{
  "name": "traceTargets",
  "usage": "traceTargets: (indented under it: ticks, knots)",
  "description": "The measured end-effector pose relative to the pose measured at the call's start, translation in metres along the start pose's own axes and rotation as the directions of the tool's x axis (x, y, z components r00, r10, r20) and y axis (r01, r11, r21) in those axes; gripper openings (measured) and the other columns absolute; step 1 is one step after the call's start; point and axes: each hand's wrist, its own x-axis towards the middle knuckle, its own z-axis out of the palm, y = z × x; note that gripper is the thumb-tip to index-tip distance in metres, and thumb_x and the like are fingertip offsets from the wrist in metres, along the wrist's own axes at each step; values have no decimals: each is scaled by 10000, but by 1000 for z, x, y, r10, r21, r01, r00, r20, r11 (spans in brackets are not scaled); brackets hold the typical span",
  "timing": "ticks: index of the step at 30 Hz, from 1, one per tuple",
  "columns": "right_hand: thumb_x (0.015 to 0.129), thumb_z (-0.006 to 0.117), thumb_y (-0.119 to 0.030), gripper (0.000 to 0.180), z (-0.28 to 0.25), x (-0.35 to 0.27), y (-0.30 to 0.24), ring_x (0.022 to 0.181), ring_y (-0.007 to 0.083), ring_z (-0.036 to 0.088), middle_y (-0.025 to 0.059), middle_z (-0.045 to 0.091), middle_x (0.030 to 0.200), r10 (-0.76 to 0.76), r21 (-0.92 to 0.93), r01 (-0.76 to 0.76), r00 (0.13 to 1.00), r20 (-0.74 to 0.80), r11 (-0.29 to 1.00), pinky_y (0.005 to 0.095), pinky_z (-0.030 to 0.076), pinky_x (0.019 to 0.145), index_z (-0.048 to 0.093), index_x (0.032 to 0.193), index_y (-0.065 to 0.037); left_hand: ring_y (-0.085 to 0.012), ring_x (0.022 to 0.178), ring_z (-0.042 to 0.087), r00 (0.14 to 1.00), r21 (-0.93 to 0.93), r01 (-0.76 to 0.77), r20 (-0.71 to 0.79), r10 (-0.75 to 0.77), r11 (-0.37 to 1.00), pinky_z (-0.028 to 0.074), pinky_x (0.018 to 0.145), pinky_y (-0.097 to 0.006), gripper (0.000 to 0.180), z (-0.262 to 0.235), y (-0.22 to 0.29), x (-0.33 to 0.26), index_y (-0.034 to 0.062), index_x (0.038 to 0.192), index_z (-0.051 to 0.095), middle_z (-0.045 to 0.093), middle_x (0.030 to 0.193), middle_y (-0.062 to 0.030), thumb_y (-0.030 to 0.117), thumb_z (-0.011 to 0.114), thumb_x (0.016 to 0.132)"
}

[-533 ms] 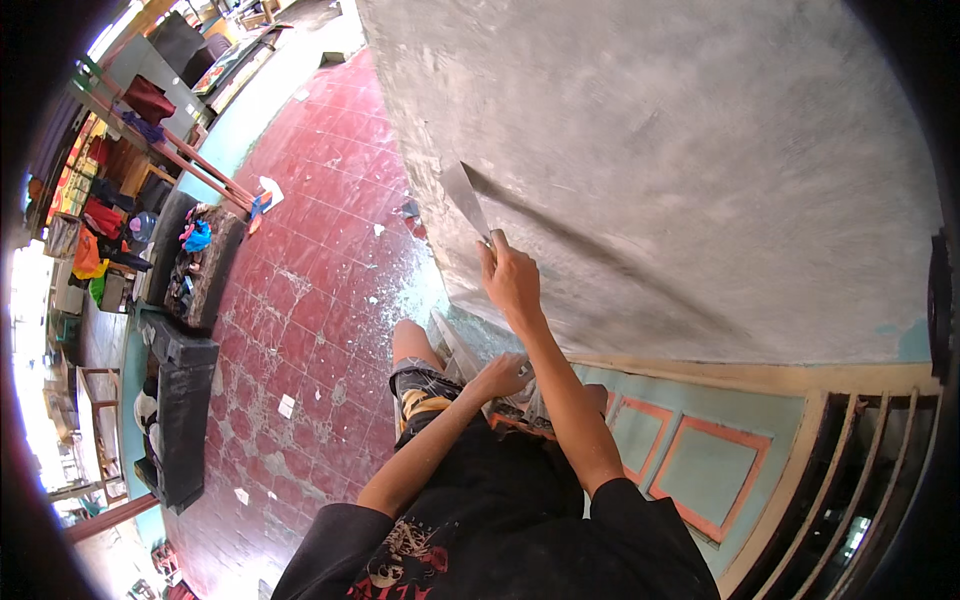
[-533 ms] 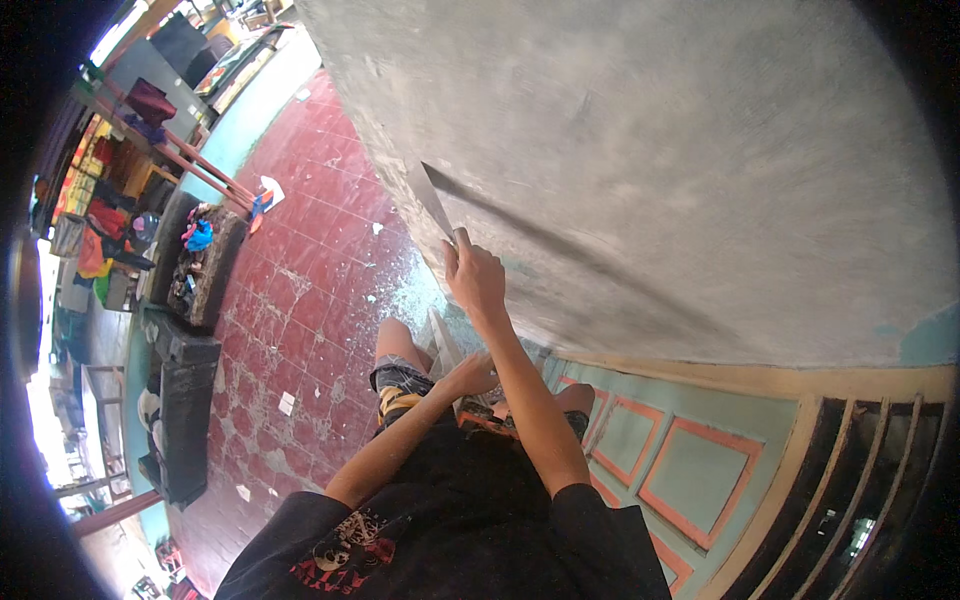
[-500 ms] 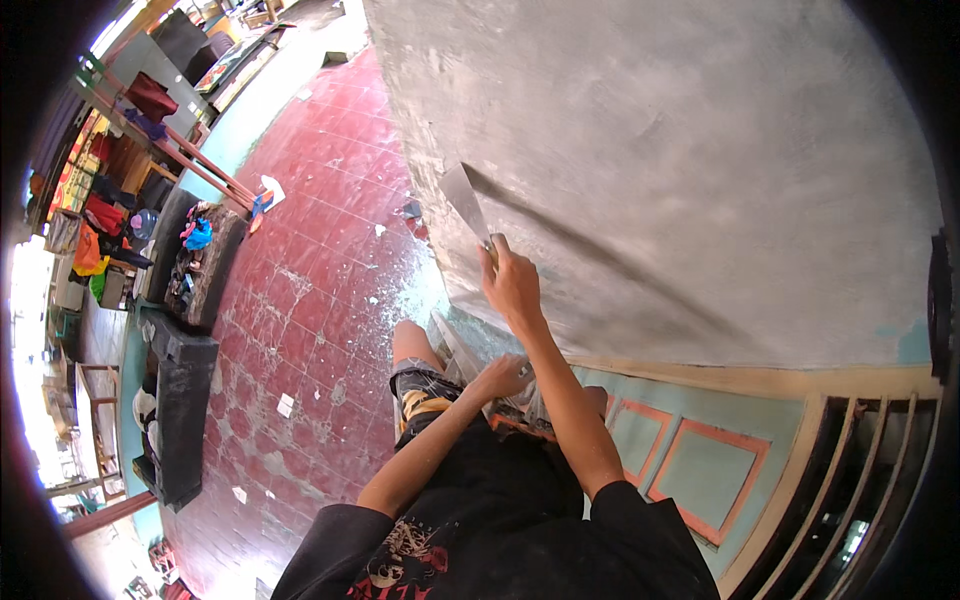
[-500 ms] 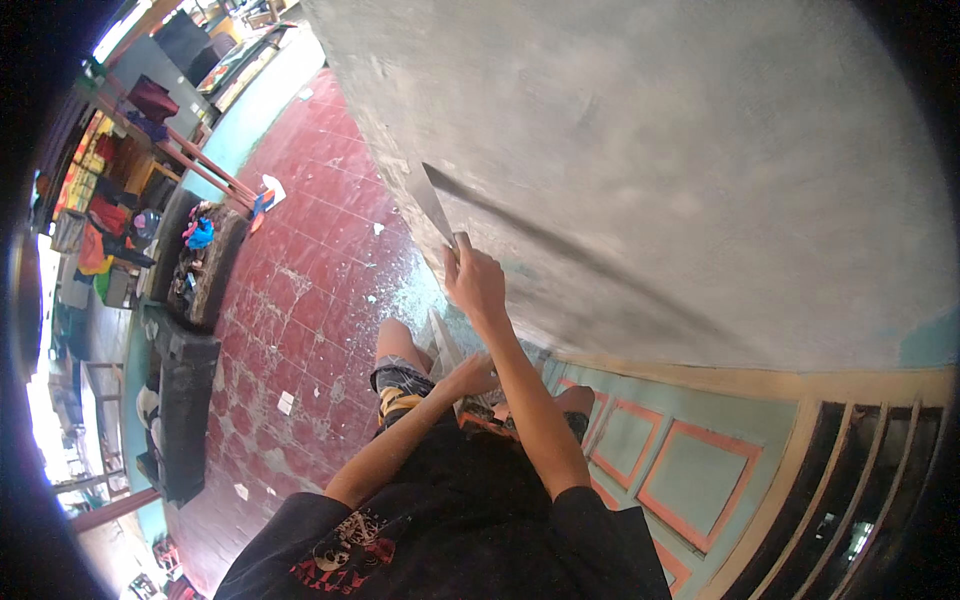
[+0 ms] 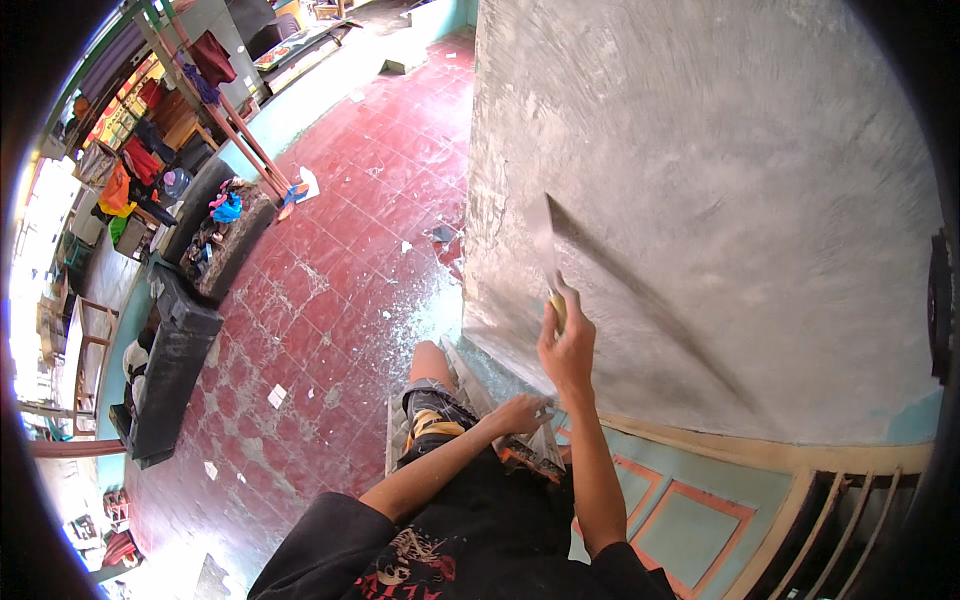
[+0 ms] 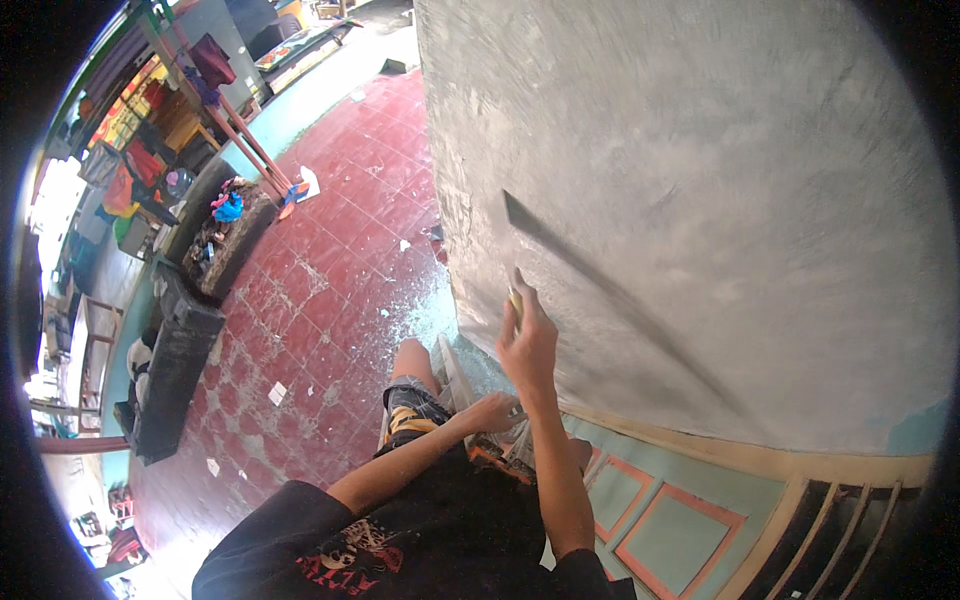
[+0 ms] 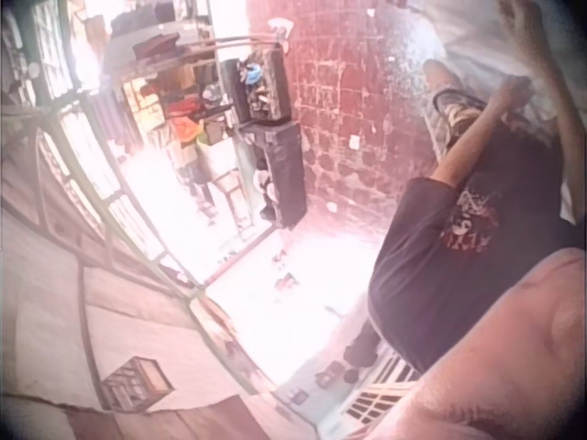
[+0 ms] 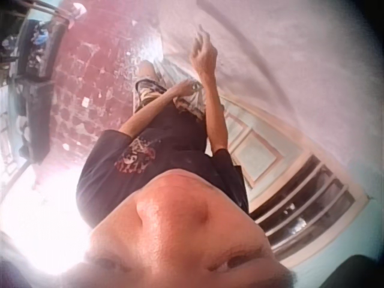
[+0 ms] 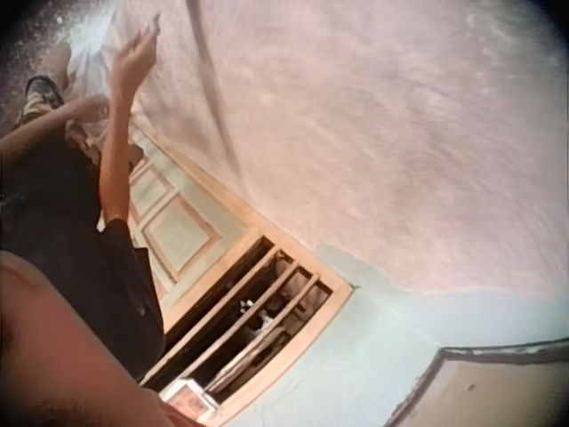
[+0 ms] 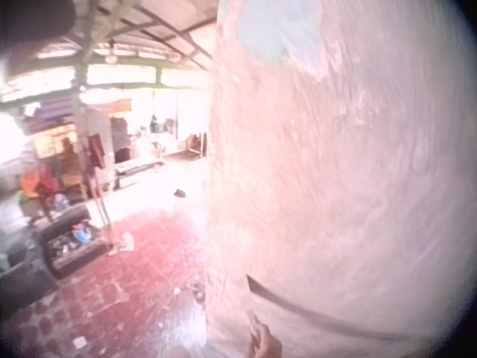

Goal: The person applies and smooths a white plaster-like compound onto a light blue wall using a metal trowel. The person works methodically across the surface, spreading the material in broad strokes to create an even layer.

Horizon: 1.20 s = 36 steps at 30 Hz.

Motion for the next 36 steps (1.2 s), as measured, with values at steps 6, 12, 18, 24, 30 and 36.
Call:
traceTargets:
  ticks: [6, 12, 18, 24, 30, 36]
  knots:
    - [925, 561, -50, 148, 42, 45, -30, 700, 383, 664, 206, 650, 759, -55, -23, 57, 997, 55, 998, 414, 476, 569, 558, 1072, -37, -444, 956, 617, 987, -109, -118, -125, 104, 987, 487, 849, -526, 422, 9, -19, 4, -13, 1128, 606, 647, 993, -283, 342, 575, 902]
    - [918, 566, -49, 152, 66, 64, -47, 695, 397, 657, 221, 653, 779, 42, -78, -29, 985, 167, 997, 444, 468, 570, 563, 1068, -26, -451, 958, 612, 971, -94, -156, -197, 135, 983, 485, 847, -534, 370, 34, -40, 12, -23, 1085, 618, 650, 987, -282, 278, 567, 875]
    - [941, 554, -72, 193, 33, 29, -45, 682, 354, 682, 205, 656, 766, -65, 44, 64, 998, 17, 997, 396, 481, 564, 583, 1125, -19, -468, 959, 609, 981, -145, -109, -175, 83, 983, 480, 848, -547, 383, 28, -30, 12, -11, 1086, 622, 652, 978, -286, 304, 575, 874]
    - [940, 549, -50, 203, 31, 41, -47, 678, 344, 678, 199, 641, 736, -69, -30, 69, 998, 1, 997, 398, 473, 556, 573, 1138, -9, -473, 928, 611, 980, -93, -154, -144, 140, 984, 485, 839, -547, 368, 38, -33, 17, -12, 1043, 632, 651, 950, -286, 307, 586, 866]
    - [930, 541, -46, 263, 55, 52, -64, 678, 375, 658, 217, 628, 724, -24, -53, 28, 997, 71, 998, 432, 479, 571, 558, 1189, -7, -458, 908, 618, 953, -88, -234, -219, 210, 968, 494, 818, -537, 330, 34, -41, 13, -2, 1034, 637, 649, 925, -292, 265, 579, 849]
    - [930, 539, -94, 339, 47, 57, -59, 700, 391, 657, 238, 634, 737, -6, -116, 20, 992, 124, 993, 463, 514, 608, 539, 1258, -10, -453, 908, 623, 964, -132, -186, -216, 155, 974, 498, 808, -530, 310, 37, -38, 20, 19, 1050, 640, 651, 944, -287, 239, 576, 839]
